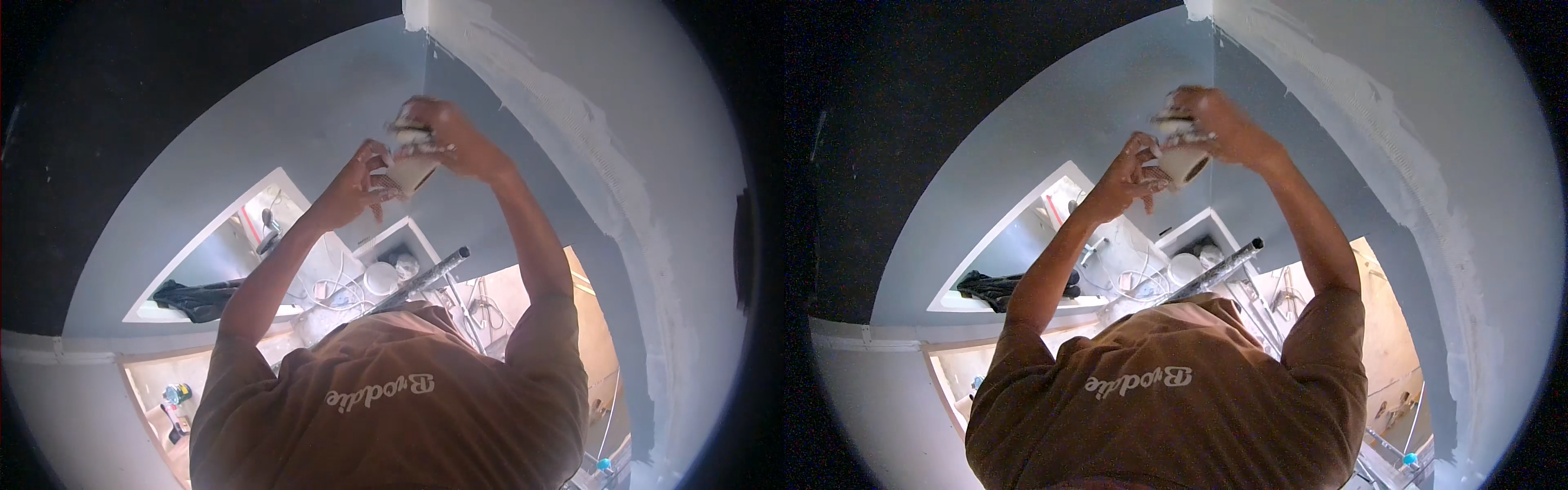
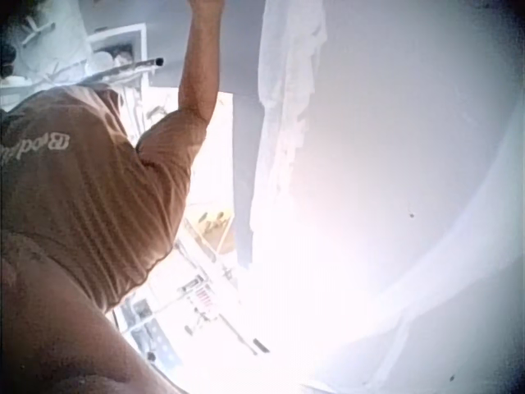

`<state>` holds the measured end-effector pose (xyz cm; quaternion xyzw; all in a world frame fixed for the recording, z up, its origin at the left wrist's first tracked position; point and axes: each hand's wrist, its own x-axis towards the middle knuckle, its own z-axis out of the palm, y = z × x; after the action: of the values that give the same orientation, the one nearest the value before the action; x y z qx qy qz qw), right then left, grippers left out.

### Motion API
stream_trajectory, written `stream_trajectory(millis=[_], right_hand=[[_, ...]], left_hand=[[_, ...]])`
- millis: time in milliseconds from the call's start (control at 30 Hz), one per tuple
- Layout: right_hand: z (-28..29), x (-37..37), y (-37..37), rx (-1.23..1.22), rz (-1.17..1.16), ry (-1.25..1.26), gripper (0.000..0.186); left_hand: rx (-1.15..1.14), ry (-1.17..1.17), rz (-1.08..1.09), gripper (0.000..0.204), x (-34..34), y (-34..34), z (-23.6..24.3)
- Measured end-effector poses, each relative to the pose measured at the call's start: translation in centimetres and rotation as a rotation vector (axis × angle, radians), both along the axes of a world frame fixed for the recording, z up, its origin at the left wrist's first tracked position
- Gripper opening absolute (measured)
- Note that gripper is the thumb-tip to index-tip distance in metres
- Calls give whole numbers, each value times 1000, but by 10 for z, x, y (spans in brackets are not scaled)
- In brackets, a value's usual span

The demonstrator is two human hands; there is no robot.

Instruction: The person applies drywall tape and joint compound to a ceiling seam while standing on a scaffold, using their hands and a putty knife.

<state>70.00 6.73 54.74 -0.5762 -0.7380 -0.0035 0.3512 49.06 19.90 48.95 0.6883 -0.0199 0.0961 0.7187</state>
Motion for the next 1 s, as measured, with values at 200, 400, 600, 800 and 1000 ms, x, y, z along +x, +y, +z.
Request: stream_trajectory(millis=[200,400,600,800,1000], right_hand=[[-93,14,-71,-58,-181,1170,52],[-228,-68,-142,-237,-194,2099,29],[-195,-89,-163,-277,4,2027,44],[-161,-96,-162,-234,125,1523,60],[-128,-117,-150,-369,-325,932,31]], left_hand=[[-213,-23,185,30,-23,4,-17],[-122,-44,205,38,-32,13,-35],[-30,31,207,42,-33,23,-57],[-65,47,242,41,-29,15,-67],[-74,46,198,43,-30,9,-66]])
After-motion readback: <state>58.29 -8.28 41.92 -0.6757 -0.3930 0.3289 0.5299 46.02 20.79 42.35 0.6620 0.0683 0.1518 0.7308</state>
